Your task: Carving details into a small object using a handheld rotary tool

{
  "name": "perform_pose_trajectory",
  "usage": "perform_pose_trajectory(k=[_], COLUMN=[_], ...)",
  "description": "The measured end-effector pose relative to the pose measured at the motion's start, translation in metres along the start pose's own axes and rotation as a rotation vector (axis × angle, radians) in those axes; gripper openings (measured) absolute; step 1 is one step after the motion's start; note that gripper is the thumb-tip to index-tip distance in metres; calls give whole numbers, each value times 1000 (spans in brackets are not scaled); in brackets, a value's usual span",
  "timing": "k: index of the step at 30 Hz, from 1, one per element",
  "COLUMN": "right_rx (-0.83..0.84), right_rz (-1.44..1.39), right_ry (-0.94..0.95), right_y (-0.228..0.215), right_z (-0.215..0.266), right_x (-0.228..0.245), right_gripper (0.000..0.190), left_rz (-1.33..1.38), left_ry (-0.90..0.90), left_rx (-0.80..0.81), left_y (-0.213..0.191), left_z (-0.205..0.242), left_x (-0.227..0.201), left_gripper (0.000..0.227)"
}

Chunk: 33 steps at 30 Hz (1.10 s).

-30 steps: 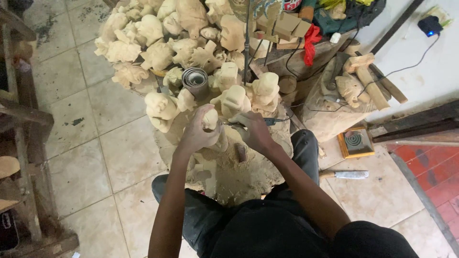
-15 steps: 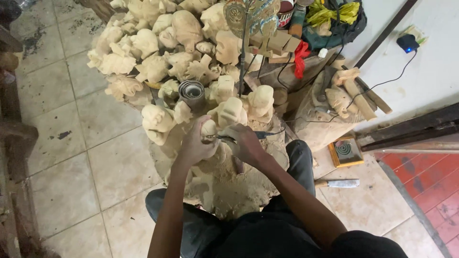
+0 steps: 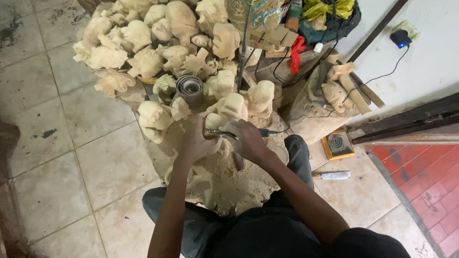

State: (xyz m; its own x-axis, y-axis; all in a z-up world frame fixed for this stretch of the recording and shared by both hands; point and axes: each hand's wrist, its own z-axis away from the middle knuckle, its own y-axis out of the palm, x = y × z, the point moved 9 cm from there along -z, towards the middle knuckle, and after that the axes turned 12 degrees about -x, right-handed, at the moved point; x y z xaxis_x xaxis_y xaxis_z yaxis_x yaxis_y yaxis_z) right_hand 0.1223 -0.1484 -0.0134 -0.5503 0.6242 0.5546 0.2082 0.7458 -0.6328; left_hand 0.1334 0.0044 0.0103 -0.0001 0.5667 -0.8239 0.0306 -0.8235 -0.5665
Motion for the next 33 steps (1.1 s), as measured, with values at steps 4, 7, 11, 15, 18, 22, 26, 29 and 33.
perform_pose_trajectory(k=[4,7,11,15,18,22,26,29,33], right_rx=[23,76,64,13,46,-10,-53,-40,-13], right_rz=[12,27,9,-22,-14,-27,-73,-49,-39], right_ry=[22,70,78,9,44,14,18,-6,5], right_y=[-11,-13,-5,-5,-18,-37,-11,-11,-7], right_z=[-7,-5,-1,-4,-2,-1,12,4,4], right_x=[10,9,2,5,6,13,-5,9,10], right_gripper=[12,11,18,21,13,14,13,13,14], left_rz=[-32,36,27,-21,44,-56,-49,-35,-49], left_ry=[56,41,58,49,0,-25,35,74,66], left_rx=[-24,-45,-127,-87,-89,-126,-122,-132,-106], left_y=[0,-4,0,2,-2,5,1,2,9], left_z=[-6,-6,-7,-6,-2,-2,1,0,-3], left_x=[8,13,32,21,7,30,17,14,31], left_gripper=[79,77,80,82,77,82,83,81,87])
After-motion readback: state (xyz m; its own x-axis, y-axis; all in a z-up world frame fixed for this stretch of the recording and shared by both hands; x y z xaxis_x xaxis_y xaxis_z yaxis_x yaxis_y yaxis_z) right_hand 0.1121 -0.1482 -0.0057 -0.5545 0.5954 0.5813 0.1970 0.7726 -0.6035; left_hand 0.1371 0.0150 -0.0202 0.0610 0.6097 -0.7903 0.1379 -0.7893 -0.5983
